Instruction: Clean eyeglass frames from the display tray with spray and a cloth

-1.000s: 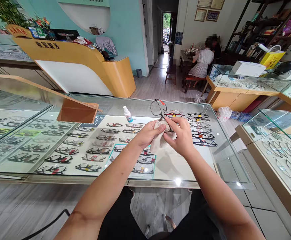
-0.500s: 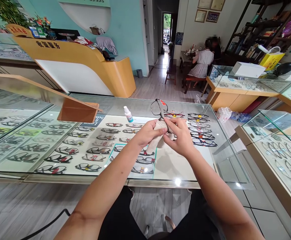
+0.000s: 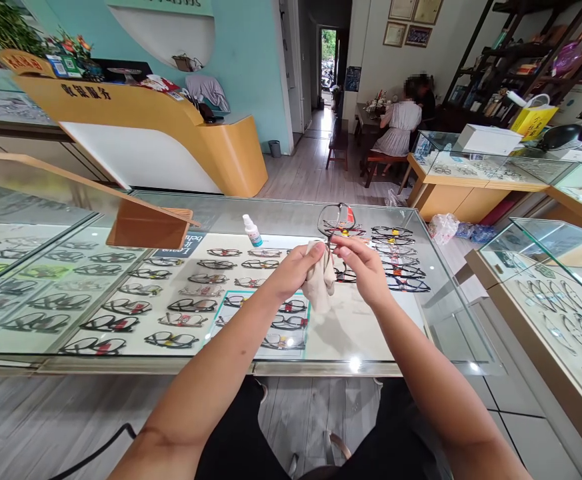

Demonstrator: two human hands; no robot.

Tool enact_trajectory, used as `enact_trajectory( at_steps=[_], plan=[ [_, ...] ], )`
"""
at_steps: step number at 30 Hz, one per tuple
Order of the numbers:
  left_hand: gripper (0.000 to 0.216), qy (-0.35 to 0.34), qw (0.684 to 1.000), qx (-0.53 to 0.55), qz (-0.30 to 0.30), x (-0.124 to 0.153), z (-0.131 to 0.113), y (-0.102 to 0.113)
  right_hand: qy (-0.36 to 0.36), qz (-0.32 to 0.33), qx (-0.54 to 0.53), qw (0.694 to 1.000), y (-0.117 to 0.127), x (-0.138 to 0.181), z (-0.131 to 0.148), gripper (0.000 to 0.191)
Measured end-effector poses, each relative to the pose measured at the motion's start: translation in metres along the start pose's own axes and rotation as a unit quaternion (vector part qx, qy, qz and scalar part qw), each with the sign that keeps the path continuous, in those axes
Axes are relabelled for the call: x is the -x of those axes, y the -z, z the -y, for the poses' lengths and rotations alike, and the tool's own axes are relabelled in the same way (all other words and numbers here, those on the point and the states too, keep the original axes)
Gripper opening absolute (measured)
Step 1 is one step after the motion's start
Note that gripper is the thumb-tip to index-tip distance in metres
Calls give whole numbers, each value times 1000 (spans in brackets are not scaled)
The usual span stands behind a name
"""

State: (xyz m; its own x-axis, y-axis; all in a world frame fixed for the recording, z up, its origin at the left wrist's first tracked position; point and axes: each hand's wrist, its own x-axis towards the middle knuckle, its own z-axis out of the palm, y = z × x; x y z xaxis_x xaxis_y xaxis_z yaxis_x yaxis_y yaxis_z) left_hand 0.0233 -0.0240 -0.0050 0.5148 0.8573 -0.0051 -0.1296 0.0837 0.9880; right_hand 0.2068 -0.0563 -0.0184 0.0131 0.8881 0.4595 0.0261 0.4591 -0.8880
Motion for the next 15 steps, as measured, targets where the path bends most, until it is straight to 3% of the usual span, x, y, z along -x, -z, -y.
enact_trajectory(
  at_steps=[3, 8, 15],
  plan=[
    [67, 5, 1000, -9, 7, 0, 3, -4, -78, -17, -93, 992, -1, -3, -1, 33],
    [64, -5, 1000, 19, -13, -3, 9, -5, -100, 2, -162, 982, -6, 0, 3, 30],
    [55, 3, 998, 45, 42, 4, 5, -3, -164, -52, -226, 959, -10, -1, 6, 38]
  ],
)
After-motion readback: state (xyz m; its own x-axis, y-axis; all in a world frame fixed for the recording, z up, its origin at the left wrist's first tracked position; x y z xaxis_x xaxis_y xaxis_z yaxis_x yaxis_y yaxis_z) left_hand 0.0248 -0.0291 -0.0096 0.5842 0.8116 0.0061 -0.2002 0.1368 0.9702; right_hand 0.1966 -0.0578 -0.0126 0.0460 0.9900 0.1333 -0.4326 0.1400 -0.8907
